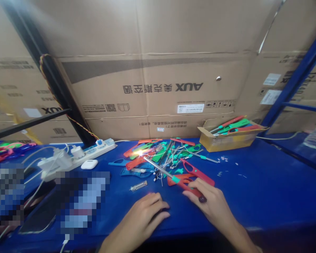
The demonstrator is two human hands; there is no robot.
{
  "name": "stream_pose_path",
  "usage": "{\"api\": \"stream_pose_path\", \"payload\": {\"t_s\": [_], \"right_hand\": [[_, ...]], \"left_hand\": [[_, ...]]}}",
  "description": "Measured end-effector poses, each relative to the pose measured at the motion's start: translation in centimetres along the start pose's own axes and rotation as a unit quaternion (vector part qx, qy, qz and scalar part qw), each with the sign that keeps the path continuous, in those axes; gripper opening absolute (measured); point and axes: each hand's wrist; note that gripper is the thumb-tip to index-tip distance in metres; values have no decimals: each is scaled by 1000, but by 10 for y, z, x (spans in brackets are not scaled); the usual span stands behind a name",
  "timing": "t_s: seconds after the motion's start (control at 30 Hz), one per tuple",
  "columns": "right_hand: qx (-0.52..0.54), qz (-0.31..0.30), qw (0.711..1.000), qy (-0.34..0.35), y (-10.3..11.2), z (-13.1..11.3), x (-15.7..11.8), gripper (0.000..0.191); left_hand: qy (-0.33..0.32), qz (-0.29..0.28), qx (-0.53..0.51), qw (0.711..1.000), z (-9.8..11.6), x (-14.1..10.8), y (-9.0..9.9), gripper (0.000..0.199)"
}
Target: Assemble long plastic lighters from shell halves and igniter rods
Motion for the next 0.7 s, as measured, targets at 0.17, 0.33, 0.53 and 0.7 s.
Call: {"api": "stream_pose_path", "payload": {"t_s": [0.17,0.33,0.53,0.7], "right_hand": [[-12,38,999,13,2,0,1,25],[-44,71,996,26,9,2,1,25],[-213,81,972,50,58,45,11,29],[-363,24,929,67,138,124,47,59]], "left_hand": [[-4,6,10,1000,-1,-1,-2,17],[-3,2,13,1000,-1,-1,-1,19],[5,-20,4,1000,3,0,2,20],[0,-10,13,1000,0,-2,-1,22]]}}
Point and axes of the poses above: each hand's wrist, its own x-axis towards the middle knuckle, its own y-axis out of the back of the hand, z = x × y, and after that the axes turned 11 degrees about y, right-handed
